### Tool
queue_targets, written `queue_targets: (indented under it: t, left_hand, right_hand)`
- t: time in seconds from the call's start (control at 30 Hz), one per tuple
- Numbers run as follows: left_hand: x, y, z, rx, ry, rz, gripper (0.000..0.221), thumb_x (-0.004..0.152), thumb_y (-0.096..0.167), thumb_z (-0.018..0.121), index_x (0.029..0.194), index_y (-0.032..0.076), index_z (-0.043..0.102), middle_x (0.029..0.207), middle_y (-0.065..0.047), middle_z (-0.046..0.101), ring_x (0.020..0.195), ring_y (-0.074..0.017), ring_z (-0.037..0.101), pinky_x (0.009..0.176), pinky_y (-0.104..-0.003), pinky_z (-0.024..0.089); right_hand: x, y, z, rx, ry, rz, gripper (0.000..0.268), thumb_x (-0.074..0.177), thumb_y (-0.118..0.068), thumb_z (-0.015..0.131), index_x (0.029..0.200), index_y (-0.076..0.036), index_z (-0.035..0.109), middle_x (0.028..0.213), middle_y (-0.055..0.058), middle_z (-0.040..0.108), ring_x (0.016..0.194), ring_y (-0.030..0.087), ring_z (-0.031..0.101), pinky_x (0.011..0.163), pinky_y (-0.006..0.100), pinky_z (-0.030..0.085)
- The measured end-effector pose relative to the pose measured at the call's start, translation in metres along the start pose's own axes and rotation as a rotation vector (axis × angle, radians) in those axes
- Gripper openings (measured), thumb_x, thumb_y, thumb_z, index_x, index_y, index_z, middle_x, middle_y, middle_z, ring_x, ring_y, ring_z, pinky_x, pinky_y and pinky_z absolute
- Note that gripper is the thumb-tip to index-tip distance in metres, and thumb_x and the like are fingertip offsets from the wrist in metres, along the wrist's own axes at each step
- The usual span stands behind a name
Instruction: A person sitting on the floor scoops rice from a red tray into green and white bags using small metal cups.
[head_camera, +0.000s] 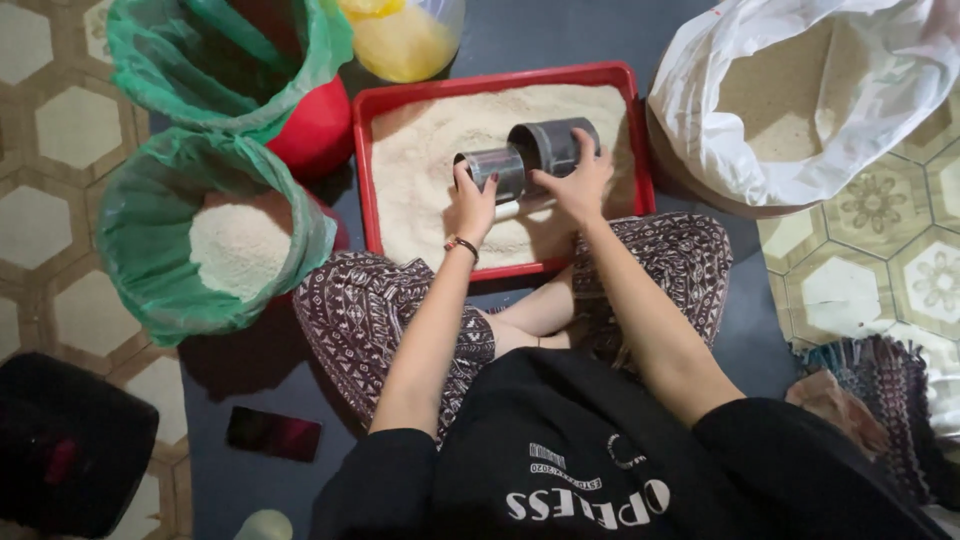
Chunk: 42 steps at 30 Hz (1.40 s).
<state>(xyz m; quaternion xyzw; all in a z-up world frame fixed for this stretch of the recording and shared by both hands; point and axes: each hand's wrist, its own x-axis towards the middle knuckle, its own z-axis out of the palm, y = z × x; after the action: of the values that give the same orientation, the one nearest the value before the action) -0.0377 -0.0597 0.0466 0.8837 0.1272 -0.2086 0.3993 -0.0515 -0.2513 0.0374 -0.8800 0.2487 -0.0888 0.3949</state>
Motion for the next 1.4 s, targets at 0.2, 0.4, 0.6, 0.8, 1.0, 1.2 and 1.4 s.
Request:
queue_targets:
  t: [0.2,0.4,0.6,0.8,1.0,1.2,1.4]
  left_hand:
    - [0.070,-0.031,0.065,0.073,0.325,0.292,0.039,0.105,0.029,0.045,0.142,0.023,0.035,0.100,-0.015,0.077,0.115,-0.0383,0.064,0.106,-0.049,0.039]
    - [0.075,-0.031,0.086,0.902,0.406,0.806,0.040,0.098,0.020,0.047,0.137,0.024,0.057,0.074,-0.001,0.071,0.071,-0.0213,0.072,0.067,-0.046,0.053]
    - [0.056,-0.047,0.108,0.808,0.538,0.840,0.027,0.093,0.018,0.049,0.117,0.019,0.062,0.075,-0.004,0.069,0.074,-0.0235,0.069,0.078,-0.045,0.043]
    - [0.043,-0.041,0.090,0.787,0.541,0.941,0.026,0.092,0.015,0.055,0.115,0.021,0.067,0.078,-0.003,0.069,0.080,-0.0229,0.068,0.082,-0.046,0.043]
    - [0.005,-0.016,0.032,0.713,0.311,0.810,0.038,0.099,0.025,0.046,0.132,0.011,0.059,0.124,-0.016,0.061,0.111,-0.0316,0.053,0.096,-0.046,0.037]
    - [-0.017,-0.046,-0.029,0.378,0.280,0.473,0.010,0.097,0.023,0.061,0.102,0.015,0.065,0.104,-0.004,0.063,0.102,-0.0249,0.054,0.099,-0.050,0.040]
    - [-0.037,-0.012,-0.041,0.230,-0.037,0.043,0.020,0.099,0.035,0.056,0.114,0.028,0.067,0.118,0.001,0.064,0.108,-0.0222,0.056,0.090,-0.044,0.049]
  right_hand:
    - [0.028,0.044,-0.023,0.332,0.073,0.186,0.095,0.064,-0.051,0.101,0.143,-0.031,0.053,0.128,0.025,0.061,0.120,0.041,0.065,0.106,0.047,0.047]
    - [0.018,0.020,-0.057,0.358,0.102,0.167,0.091,0.065,-0.046,0.100,0.142,-0.033,0.053,0.126,0.021,0.062,0.118,0.034,0.065,0.106,0.044,0.046]
    - [0.010,-0.001,-0.068,0.316,0.064,-0.021,0.097,0.069,-0.046,0.104,0.147,-0.030,0.047,0.133,0.027,0.048,0.130,0.044,0.052,0.113,0.049,0.035]
    - [-0.005,-0.040,-0.076,0.088,0.118,-0.371,0.105,0.057,-0.039,0.104,0.144,-0.022,0.048,0.139,0.029,0.041,0.121,0.055,0.051,0.107,0.062,0.039]
    - [-0.010,-0.068,-0.074,-0.142,0.078,-0.714,0.106,0.060,-0.025,0.096,0.151,-0.022,0.040,0.154,0.024,0.023,0.136,0.051,0.034,0.110,0.067,0.034]
    - [-0.008,-0.080,-0.069,-0.304,0.000,-0.771,0.108,0.063,-0.027,0.101,0.152,-0.025,0.040,0.158,0.022,0.017,0.139,0.053,0.029,0.113,0.073,0.033]
    - [0.010,-0.078,-0.059,-0.123,0.020,-0.644,0.115,0.058,-0.024,0.098,0.153,-0.027,0.034,0.154,0.023,0.025,0.139,0.051,0.030,0.114,0.074,0.034]
